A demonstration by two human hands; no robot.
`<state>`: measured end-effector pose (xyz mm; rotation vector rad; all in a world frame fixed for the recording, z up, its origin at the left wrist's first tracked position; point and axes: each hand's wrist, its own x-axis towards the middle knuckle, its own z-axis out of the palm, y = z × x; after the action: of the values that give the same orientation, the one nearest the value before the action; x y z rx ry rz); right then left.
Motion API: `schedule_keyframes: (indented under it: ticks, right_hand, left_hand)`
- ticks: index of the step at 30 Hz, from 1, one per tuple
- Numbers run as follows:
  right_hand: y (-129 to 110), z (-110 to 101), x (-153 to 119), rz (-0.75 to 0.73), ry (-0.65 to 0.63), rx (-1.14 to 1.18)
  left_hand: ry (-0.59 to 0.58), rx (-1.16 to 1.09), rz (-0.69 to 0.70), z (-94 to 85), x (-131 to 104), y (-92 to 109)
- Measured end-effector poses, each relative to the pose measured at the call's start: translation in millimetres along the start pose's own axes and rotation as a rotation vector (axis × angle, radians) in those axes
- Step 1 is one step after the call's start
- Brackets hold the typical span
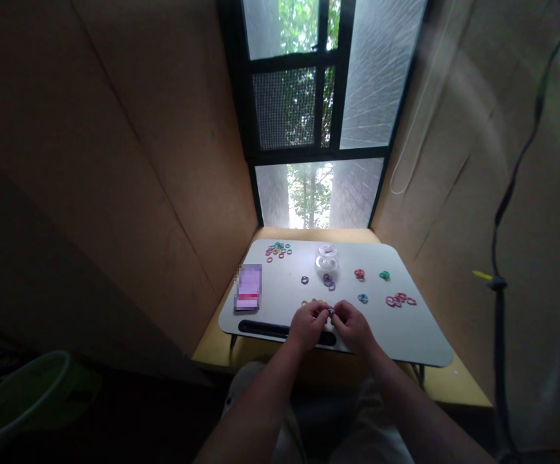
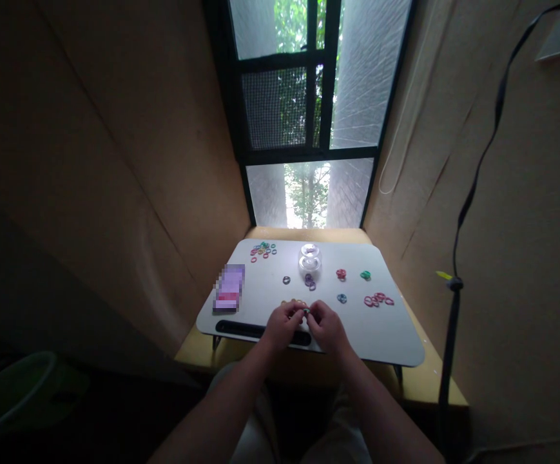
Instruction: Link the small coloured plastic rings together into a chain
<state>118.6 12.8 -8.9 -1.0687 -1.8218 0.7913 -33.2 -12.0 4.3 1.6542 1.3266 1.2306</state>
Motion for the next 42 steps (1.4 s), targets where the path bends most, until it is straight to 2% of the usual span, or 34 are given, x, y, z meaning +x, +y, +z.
schedule_keyframes:
  ticks: [10,18,30,42]
  right_hand:
    - [-1.4,1.1,-0.7,0.010,0.067,-0.048]
    - [-1.3,0.6,-1.2,0.036,0.083,-0.033]
    - [0.1,1.1,0.2,-0.004,0.036,0.011]
    - [-2.5,1.5,-0.7,0.006,0.050,0.003]
  left_hand:
    - [0.036,0.173,-0.008,0.7,-2.1,0.0]
    - [0.053,0.178,-0.061,-0.5,-2.7,4.6]
    - [0.094,0.151,-0.054,2.4,-1.4,-3.4]
    - [0.068,0.181,-0.081,1.1,-2.1,2.9]
